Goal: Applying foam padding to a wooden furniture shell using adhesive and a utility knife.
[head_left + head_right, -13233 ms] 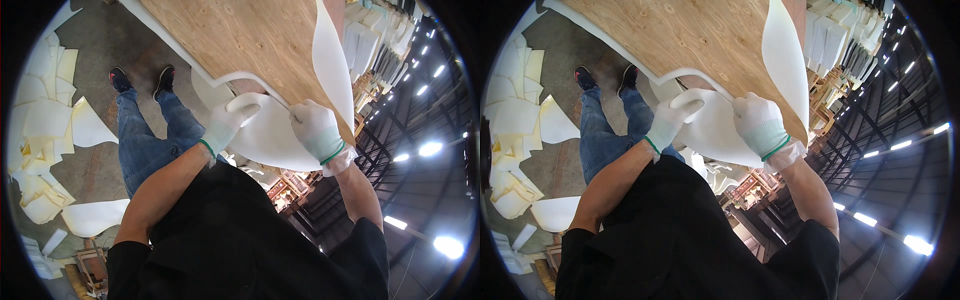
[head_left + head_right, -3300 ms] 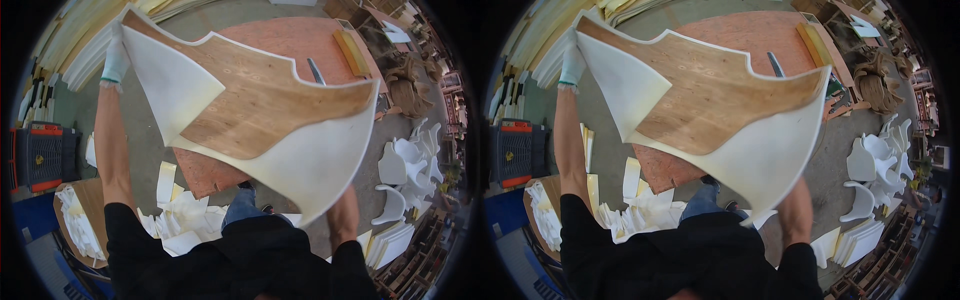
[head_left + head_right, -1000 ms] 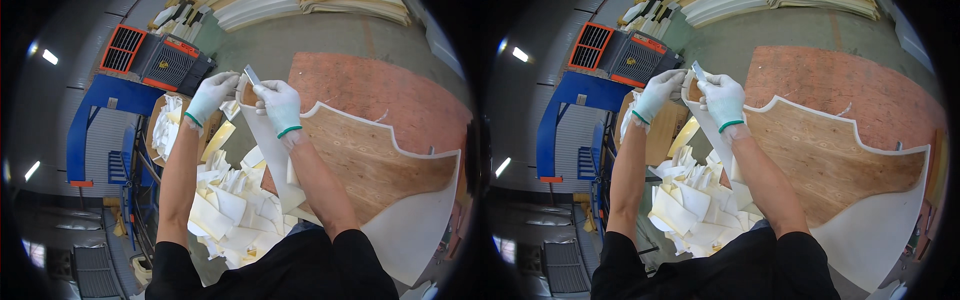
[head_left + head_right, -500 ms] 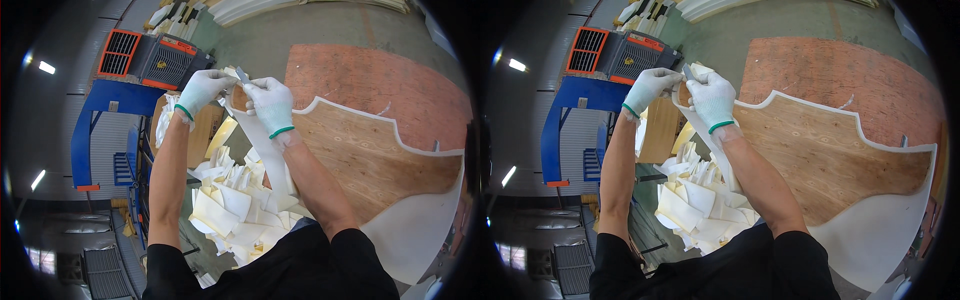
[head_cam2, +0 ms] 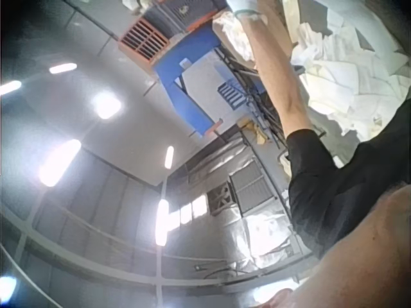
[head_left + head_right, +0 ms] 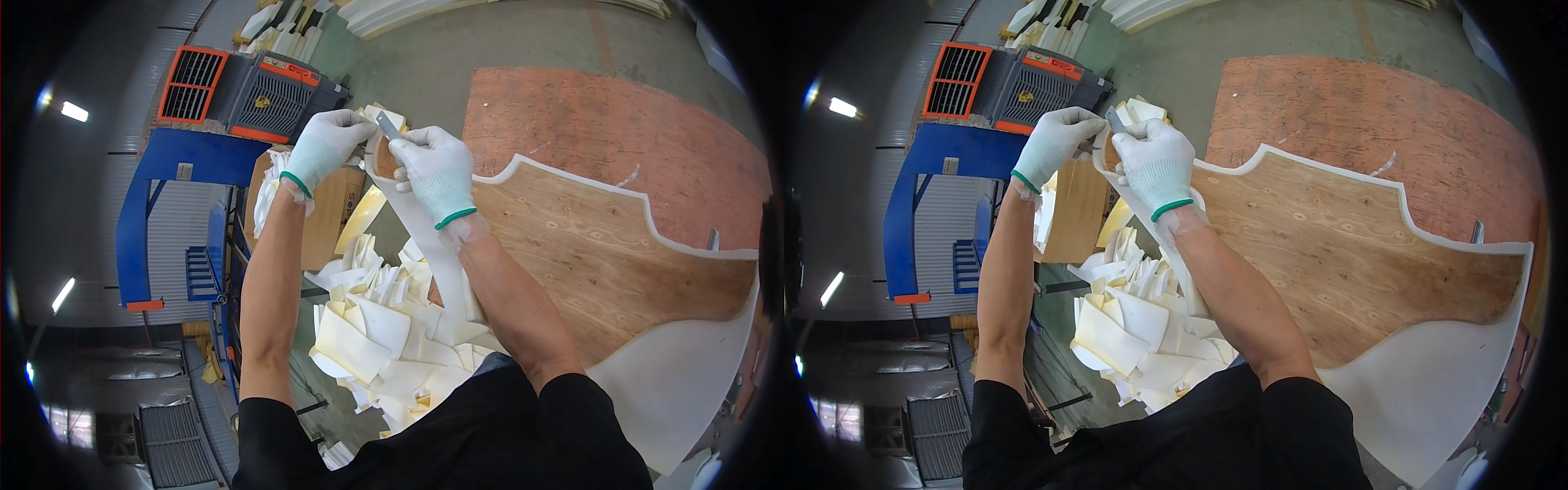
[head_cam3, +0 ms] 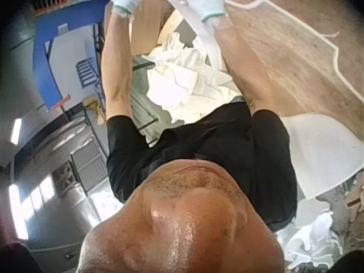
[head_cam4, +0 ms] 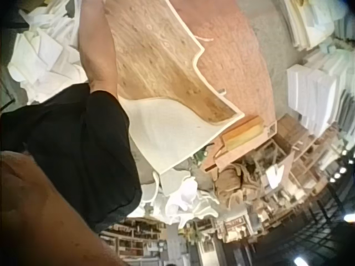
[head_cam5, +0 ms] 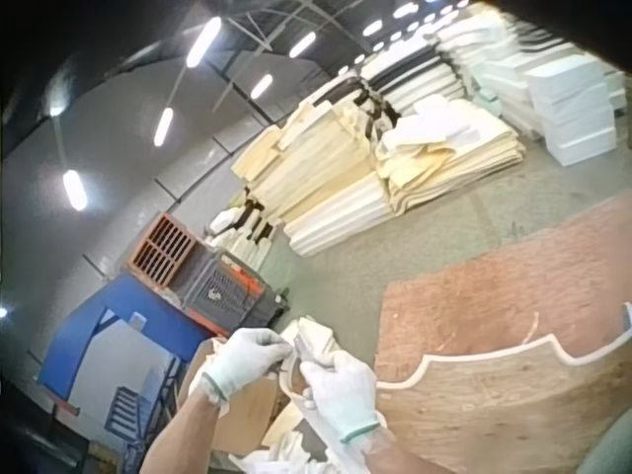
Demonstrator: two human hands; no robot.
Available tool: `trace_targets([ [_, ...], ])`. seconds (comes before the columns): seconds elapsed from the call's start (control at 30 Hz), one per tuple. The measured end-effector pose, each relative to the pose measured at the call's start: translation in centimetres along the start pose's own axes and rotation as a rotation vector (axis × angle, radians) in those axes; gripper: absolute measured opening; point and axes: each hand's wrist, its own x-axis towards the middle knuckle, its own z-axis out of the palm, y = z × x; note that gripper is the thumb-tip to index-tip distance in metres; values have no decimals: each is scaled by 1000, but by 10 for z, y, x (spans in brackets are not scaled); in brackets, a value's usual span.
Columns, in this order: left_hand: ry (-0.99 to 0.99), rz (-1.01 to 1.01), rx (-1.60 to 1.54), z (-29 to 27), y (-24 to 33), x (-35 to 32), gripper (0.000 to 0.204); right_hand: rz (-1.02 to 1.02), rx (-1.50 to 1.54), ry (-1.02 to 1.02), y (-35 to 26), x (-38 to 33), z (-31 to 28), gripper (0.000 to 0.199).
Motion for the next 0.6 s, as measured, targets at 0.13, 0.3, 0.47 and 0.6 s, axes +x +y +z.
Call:
trace_targets([
  [0.13, 41, 106, 85, -2, -9, 6, 22, -9, -12, -5, 0, 0, 2, 17],
  [0.3, 89, 176, 189, -1, -14, 9, 21, -10, -42, -7, 5, 11, 8, 17],
  [0.47, 131, 221, 237, 6, -9, 10, 22, -231, -196, 17, 25, 29, 8, 16],
  [0.6, 157, 232, 225, 3, -18, 7, 22, 6, -162, -54, -2, 2, 7, 22],
])
